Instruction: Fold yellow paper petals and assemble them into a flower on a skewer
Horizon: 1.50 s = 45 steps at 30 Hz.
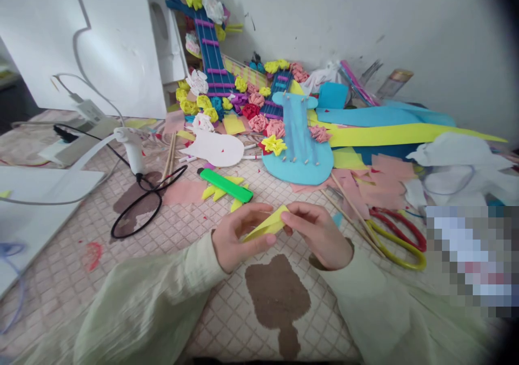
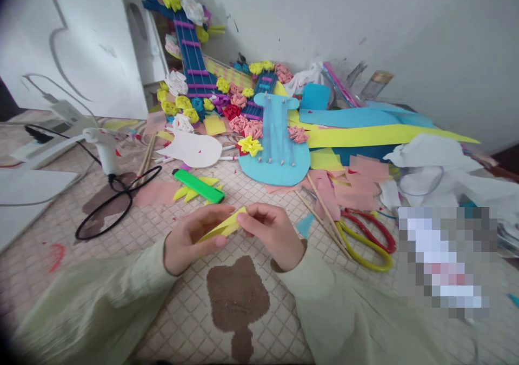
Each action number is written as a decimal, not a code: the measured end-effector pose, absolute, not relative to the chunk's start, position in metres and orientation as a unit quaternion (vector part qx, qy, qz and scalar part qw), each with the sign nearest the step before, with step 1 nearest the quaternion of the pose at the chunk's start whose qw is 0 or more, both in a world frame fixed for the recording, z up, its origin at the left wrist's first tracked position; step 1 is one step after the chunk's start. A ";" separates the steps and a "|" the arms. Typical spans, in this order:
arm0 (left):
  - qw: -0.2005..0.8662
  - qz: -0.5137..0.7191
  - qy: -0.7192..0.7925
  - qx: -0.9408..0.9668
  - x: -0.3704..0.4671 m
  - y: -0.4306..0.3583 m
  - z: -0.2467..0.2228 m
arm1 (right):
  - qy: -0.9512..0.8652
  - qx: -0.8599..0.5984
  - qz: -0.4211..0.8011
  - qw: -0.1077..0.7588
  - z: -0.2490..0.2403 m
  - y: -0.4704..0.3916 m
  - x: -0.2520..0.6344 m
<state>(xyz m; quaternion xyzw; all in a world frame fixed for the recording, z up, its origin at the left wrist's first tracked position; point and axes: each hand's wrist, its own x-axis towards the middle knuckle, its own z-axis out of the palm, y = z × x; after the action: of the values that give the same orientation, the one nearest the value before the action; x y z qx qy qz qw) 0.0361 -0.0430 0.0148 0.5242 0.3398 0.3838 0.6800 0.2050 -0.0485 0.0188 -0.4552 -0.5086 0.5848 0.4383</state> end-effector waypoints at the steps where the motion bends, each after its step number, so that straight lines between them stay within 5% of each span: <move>1: 0.692 0.382 0.336 0.512 0.037 -0.044 0.014 | -0.510 -0.454 0.586 0.437 0.019 -0.048 0.205; 21: 0.722 0.358 0.475 0.355 0.040 -0.045 0.014 | -0.545 -0.509 0.562 0.358 0.025 -0.046 0.206; 38: 0.616 0.312 0.540 0.481 0.039 -0.043 0.005 | -0.703 -0.564 0.212 0.377 0.019 -0.057 0.197; 45: 0.639 0.339 0.500 0.477 0.039 -0.044 0.004 | -0.747 -0.510 0.194 0.379 0.018 -0.062 0.191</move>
<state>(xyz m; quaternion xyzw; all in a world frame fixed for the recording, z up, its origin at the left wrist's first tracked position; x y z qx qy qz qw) 0.0394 -0.0440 0.0042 0.4767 0.4996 0.3391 0.6389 0.1911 -0.0616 0.0180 -0.5104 -0.7469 0.1939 0.3795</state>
